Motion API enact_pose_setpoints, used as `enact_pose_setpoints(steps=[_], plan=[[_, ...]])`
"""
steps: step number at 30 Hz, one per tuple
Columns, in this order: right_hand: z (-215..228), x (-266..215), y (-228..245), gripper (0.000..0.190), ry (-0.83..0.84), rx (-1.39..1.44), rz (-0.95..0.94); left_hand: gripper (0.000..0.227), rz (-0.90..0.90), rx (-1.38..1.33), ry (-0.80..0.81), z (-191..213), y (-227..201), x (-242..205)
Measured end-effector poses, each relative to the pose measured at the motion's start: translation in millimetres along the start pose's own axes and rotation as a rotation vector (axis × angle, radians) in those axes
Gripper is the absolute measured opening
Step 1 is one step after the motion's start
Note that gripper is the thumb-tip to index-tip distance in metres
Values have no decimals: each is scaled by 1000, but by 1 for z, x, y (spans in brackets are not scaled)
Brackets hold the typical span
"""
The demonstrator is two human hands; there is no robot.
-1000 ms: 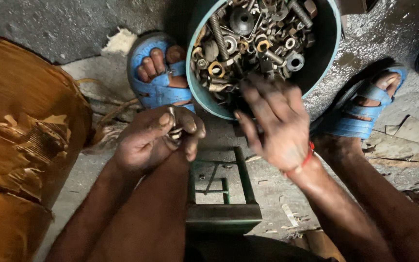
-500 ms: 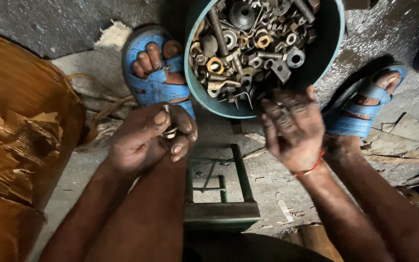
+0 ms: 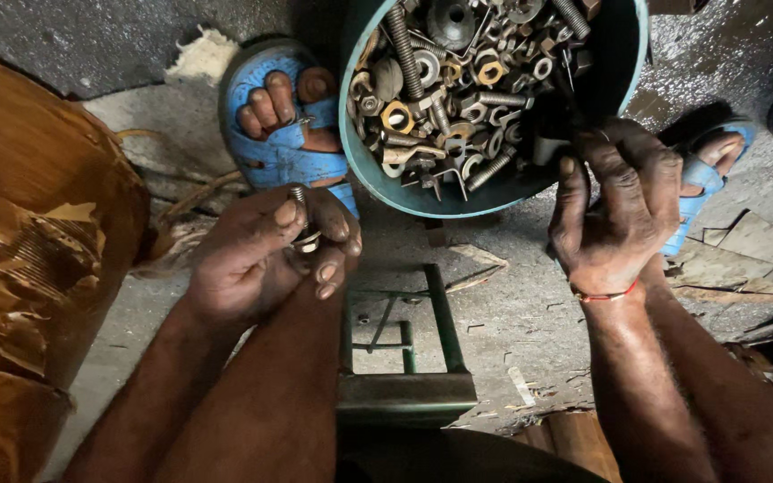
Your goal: The person sits on the floor and sorts through a bucket of mixed metal hardware, picking out bolts, nuts, and washers by hand. They examine each piece and place selected items into their left hand while continuing to sift through the remaining contents.
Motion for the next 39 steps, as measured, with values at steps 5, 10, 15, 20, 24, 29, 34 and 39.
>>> enact_pose_setpoints(steps=[5,10,15,20,24,29,34,39], plan=[[7,7,12,17,8,-79,28,39,-50,22,42,0,0,3],[15,18,25,20,-39,-282,160,34,-137,163,8,-3,-18,3],[-3,29,39,31,153,125,117,38,-93,79,-77,-13,-19,-7],[-8,57,46,41,252,-182,299,38,-73,73,-46,-12,-14,-4],[0,56,46,27,286,-286,309,36,-87,54,-60,-10,-11,0],[-2,33,45,18,346,-135,226,39,-94,72,-69,-9,-13,-4],[-25,58,39,32,187,-264,182,39,-113,91,-40,-7,-13,-4],[-43,80,41,25,177,-116,138,39,-111,79,-55,-10,-15,-4]])
Point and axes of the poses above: each hand's wrist, its own x-axis towards the middle knuckle, its own z-axis out of the back of the hand, y = z × x, the point moved 2 cm from there along x, towards the middle knuckle, and after that the axes turned 10 degrees about y, right-handed, at the moved point
